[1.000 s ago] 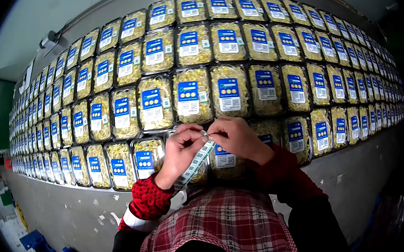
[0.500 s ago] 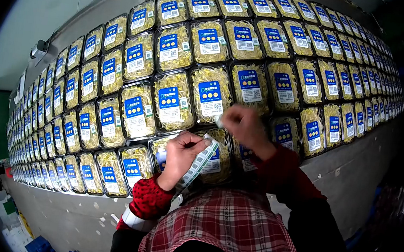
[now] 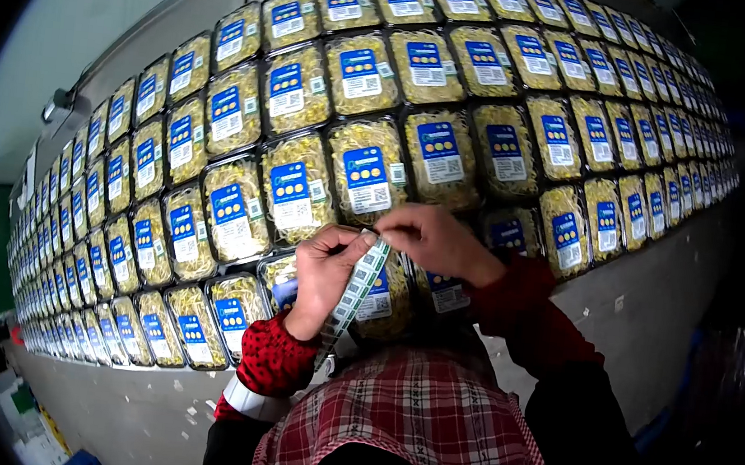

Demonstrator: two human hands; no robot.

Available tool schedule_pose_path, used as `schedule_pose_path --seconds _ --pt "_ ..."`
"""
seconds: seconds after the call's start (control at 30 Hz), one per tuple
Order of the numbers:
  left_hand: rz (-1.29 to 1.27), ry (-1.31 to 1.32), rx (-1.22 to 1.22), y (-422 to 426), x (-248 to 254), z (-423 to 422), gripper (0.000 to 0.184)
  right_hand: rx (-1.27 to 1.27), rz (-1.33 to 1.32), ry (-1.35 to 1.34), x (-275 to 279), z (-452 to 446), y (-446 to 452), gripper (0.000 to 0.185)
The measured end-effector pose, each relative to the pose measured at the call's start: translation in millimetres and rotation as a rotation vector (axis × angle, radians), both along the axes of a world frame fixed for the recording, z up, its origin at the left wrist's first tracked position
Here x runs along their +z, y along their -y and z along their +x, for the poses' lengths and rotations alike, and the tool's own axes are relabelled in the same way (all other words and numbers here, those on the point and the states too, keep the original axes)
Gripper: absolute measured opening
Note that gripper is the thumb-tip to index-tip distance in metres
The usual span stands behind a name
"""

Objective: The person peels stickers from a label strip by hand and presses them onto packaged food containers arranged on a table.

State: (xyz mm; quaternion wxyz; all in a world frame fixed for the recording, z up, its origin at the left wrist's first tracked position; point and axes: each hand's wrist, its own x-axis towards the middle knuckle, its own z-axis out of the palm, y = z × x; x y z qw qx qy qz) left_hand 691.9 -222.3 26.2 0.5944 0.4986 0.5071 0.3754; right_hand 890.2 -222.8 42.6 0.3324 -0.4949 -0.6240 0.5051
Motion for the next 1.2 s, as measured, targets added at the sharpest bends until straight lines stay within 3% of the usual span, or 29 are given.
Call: schedule_pose_path --seconds 0.17,0.27,0.3,0.33,0.47,0.53,0.63,0.67,0.73,0.8,0.87,0.93,1.0,1.07,1.2 --pt "-0.012 0.013 -0.095 2.1 -7.0 22.2 0.013 -0.133 -0.021 0.143 12.5 17.3 21.0 0.012" --pt "0.049 -0.044 -0.148 8.2 -1.1 42.1 0.008 -0.102 0.008 0.123 9.8 35.8 21.2 0.012" --pt "0.152 -0.178 -0.175 9.7 -4.4 46.1 0.008 -0.053 0.081 0.159 5.8 47.0 18.3 0.011" --pt "0.045 -0.108 -0.123 13.4 -7.3 54.2 0.012 -0.037 0.094 0.150 -0.1 60.2 12.1 0.011" --pt "0.086 -0.161 -0.107 19.6 -9.4 70.4 0.011 -0.572 0.086 0.151 -18.2 106.5 -26.9 0.008" --pt "-0.028 -0.091 -0.033 18.4 -7.8 77.6 0.011 -0.601 0.191 0.209 -57.2 118.8 -43.2 0.008" --pt "-0.024 -0.089 -0.008 16.2 -3.9 83.5 0.011 -0.662 0.369 0.600 -80.7 111.2 -55.6 0.011" --pt "-0.043 -0.083 0.006 16.7 -1.6 84.5 0.011 -0.658 0.370 0.597 -82.9 108.7 -57.9 0.011" --pt "-0.108 -0.056 -0.007 14.1 -0.8 83.1 0.010 -0.546 0.381 0.928 -74.9 103.4 -58.3 0.012" --pt "-0.121 -0.014 0.011 10.2 -3.6 84.0 0.010 -0.485 0.367 0.998 -65.3 106.6 -63.0 0.014" --pt "0.102 -0.045 -0.009 4.6 -0.3 85.5 0.012 -0.340 0.311 1.066 -56.9 115.7 -61.9 0.019" --pt "0.086 -0.053 -0.008 -2.5 10.7 89.4 0.014 -0.316 0.243 1.024 -31.7 114.4 -49.8 0.020" --pt "0.081 -0.009 -0.057 -3.9 10.4 94.5 0.014 -0.072 0.295 0.253 -10.4 107.4 -22.9 0.018" --pt "0.160 -0.028 -0.124 -6.2 8.4 100.6 0.012 0.030 0.236 0.124 4.9 103.6 -2.6 0.013" --pt "0.064 -0.005 -0.179 -1.1 6.6 120.0 0.010 -0.025 0.197 0.286 17.3 124.3 13.7 0.008"
